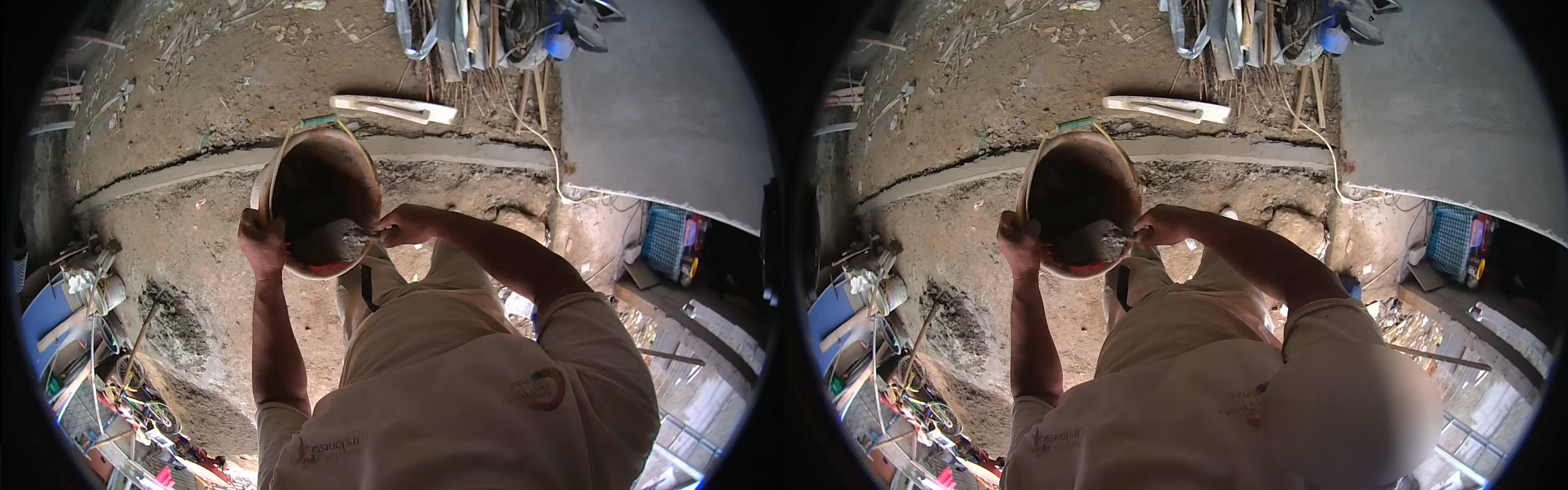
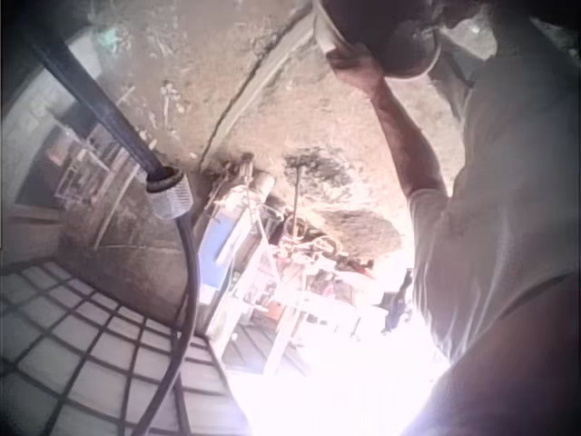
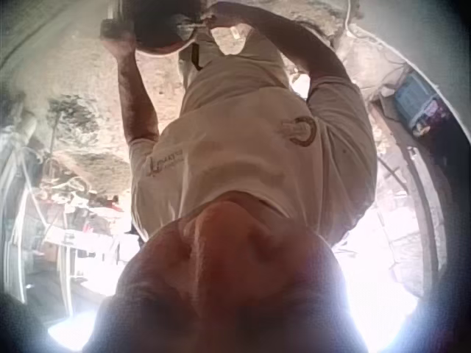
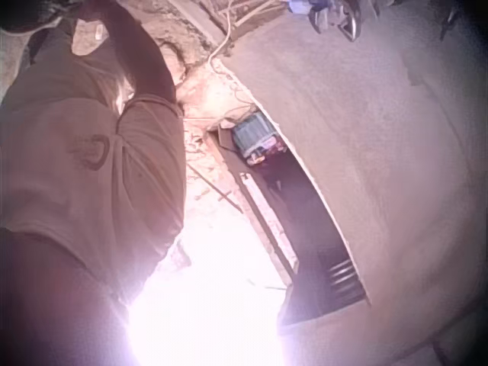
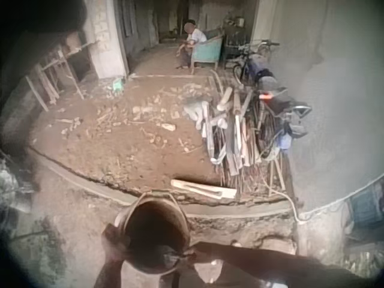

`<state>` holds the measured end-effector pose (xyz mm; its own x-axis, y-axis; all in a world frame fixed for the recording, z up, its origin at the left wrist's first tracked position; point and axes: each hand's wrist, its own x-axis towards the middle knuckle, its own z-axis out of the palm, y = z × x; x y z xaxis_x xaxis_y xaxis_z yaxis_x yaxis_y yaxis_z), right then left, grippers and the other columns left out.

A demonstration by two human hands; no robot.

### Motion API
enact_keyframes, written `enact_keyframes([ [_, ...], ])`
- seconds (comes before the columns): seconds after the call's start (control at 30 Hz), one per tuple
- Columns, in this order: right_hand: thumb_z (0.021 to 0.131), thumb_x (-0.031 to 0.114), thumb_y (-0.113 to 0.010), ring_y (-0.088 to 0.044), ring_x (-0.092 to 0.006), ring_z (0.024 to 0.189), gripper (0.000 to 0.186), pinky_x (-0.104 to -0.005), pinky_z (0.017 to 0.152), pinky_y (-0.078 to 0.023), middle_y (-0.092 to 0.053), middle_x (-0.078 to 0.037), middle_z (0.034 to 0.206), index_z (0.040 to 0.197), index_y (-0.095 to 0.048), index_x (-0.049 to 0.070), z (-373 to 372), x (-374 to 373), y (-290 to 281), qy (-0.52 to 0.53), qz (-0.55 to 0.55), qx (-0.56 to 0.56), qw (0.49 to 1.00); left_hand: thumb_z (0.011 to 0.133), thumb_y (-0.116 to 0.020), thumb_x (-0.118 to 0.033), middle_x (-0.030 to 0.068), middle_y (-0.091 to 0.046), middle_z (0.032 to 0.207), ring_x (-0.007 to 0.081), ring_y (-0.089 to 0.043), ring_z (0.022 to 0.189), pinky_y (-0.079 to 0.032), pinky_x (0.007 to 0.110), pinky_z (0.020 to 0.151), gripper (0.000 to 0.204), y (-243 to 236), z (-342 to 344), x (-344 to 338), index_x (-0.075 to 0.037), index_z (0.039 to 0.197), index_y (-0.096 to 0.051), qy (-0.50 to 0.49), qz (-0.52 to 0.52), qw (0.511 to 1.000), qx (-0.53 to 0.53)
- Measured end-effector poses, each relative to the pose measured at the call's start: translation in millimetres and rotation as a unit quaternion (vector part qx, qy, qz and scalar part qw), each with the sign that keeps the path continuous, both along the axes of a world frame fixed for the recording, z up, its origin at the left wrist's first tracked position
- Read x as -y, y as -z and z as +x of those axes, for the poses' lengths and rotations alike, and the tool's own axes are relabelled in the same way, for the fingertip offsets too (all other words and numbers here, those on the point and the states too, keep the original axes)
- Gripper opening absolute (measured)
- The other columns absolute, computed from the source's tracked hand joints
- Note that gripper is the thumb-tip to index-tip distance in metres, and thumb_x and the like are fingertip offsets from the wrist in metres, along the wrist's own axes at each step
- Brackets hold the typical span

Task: The person scoops cement from a bucket with a trowel and applies it into a narrow trench on the ground. They then use a straight wooden plank to smooth and level the wet cement along the trench.

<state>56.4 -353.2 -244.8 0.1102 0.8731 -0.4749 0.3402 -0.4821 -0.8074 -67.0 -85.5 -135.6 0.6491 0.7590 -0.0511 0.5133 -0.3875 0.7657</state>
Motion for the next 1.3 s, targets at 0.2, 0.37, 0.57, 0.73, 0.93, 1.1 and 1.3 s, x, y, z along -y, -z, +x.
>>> enact_keyframes([
  [0.2, 0.083, 0.034, -0.071, -0.066, -0.0309, 0.099, 0.044, -0.0400, 0.085, -0.051, -0.069, -0.015, 0.104, 0.119, -0.062, 0.009, -8, 111, 24, 0.128, -0.026, -0.104, 0.986, 0.064, -0.060, -0.006, 0.0062, -0.042, 0.060, 0.0186, -0.037, 0.055, -0.039, 0.038, 0.054, 0.021, 106, 9, 29, -0.002, 0.066, -0.040, 0.047, -0.012, 0.999, -0.018],
  [0.37, 0.081, 0.031, -0.073, -0.068, -0.0304, 0.091, 0.043, -0.0384, 0.082, -0.052, -0.070, -0.014, 0.102, 0.118, -0.063, 0.011, -11, 226, 76, 0.274, -0.071, -0.069, 0.957, 0.062, -0.061, -0.008, 0.0095, -0.044, 0.060, 0.0246, -0.040, 0.054, -0.040, 0.041, 0.055, 0.019, 207, 25, 96, -0.002, 0.069, -0.044, 0.041, -0.035, 0.994, -0.096],
  [0.57, 0.079, 0.025, -0.075, -0.068, -0.0235, 0.088, 0.038, -0.0345, 0.080, -0.052, -0.070, -0.012, 0.097, 0.113, -0.065, 0.009, 16, 341, 163, 0.394, -0.153, -0.076, 0.903, 0.063, -0.062, -0.008, 0.0097, -0.042, 0.065, 0.0260, -0.039, 0.058, -0.039, 0.042, 0.058, 0.023, 325, 36, 182, -0.003, 0.072, -0.042, 0.072, -0.068, 0.977, -0.189],
  [0.73, 0.081, 0.021, -0.074, -0.065, -0.0161, 0.083, 0.036, -0.0309, 0.077, -0.052, -0.070, -0.011, 0.092, 0.113, -0.065, 0.007, 32, 421, 259, 0.473, -0.165, -0.060, 0.864, 0.067, -0.062, -0.005, 0.0047, -0.039, 0.065, 0.0187, -0.037, 0.058, -0.038, 0.037, 0.056, 0.022, 417, 33, 256, -0.004, 0.072, -0.041, 0.084, -0.168, 0.951, -0.247],
  [0.93, 0.083, 0.025, -0.075, -0.064, -0.0167, 0.081, 0.044, -0.0316, 0.075, -0.052, -0.069, -0.010, 0.088, 0.117, -0.062, 0.001, 36, 463, 354, 0.552, -0.203, -0.113, 0.801, 0.069, -0.063, -0.005, 0.0014, -0.038, 0.065, 0.0142, -0.034, 0.059, -0.035, 0.033, 0.053, 0.024, 499, 17, 305, -0.006, 0.070, -0.040, 0.131, -0.155, 0.950, -0.235],
  [1.1, 0.084, 0.026, -0.075, -0.062, -0.0137, 0.072, 0.048, -0.0295, 0.067, -0.051, -0.068, -0.009, 0.086, 0.122, -0.060, 0.000, 30, 474, 408, 0.585, -0.173, -0.111, 0.785, 0.072, -0.063, -0.008, 0.0065, -0.042, 0.066, 0.0219, -0.037, 0.058, -0.038, 0.038, 0.056, 0.021, 531, 11, 315, -0.003, 0.074, -0.042, 0.134, -0.103, 0.940, -0.295],
  [1.3, 0.083, 0.025, -0.075, -0.061, -0.0134, 0.071, 0.046, -0.0298, 0.067, -0.052, -0.067, -0.009, 0.087, 0.121, -0.061, 0.002, 46, 496, 440, 0.574, -0.171, -0.067, 0.798, 0.075, -0.057, -0.012, 0.0207, -0.050, 0.071, 0.0395, -0.047, 0.062, -0.039, 0.049, 0.061, 0.016, 546, 21, 313, 0.000, 0.079, -0.046, 0.115, -0.014, 0.952, -0.284],
])
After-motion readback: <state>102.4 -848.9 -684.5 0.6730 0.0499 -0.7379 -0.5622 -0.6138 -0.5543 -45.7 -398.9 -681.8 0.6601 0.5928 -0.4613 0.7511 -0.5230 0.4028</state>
